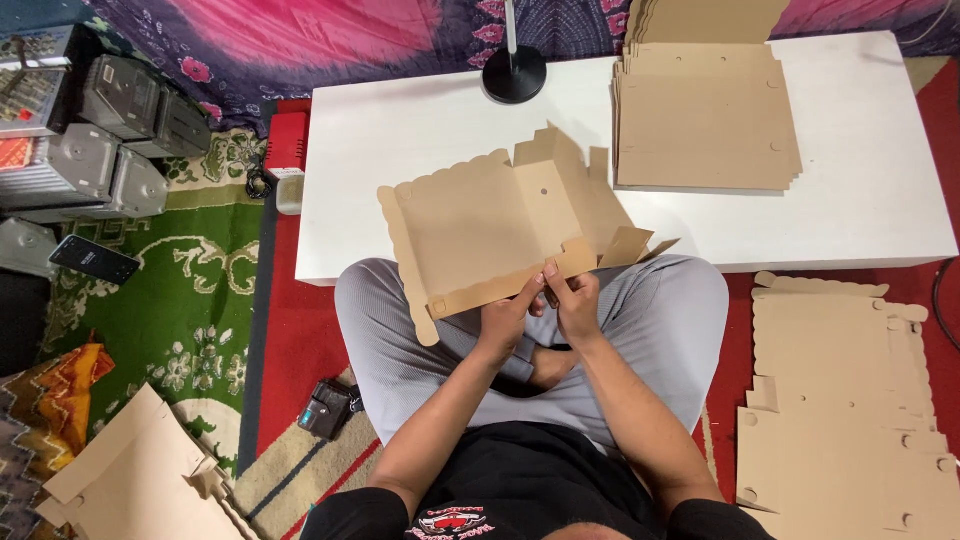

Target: Folding a flat cardboard sheet into a box shape by following pre-scored lines.

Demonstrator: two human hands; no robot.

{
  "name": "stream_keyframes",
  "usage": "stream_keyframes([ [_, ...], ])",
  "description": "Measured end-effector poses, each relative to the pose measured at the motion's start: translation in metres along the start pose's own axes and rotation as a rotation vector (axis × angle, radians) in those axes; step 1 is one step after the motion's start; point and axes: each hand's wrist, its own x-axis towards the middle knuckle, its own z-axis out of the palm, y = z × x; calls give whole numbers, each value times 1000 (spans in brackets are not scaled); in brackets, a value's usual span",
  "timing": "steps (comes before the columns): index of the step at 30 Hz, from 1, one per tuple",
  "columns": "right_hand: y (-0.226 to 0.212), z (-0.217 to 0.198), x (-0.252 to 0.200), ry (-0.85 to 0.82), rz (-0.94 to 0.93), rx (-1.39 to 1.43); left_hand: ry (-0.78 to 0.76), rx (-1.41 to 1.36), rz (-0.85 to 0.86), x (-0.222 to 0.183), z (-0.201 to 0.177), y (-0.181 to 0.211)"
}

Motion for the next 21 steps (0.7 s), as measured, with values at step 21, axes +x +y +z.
stream_keyframes([
  [21,-30,-16,96,-120,-337,23,-458,-140,405,80,-11,67],
])
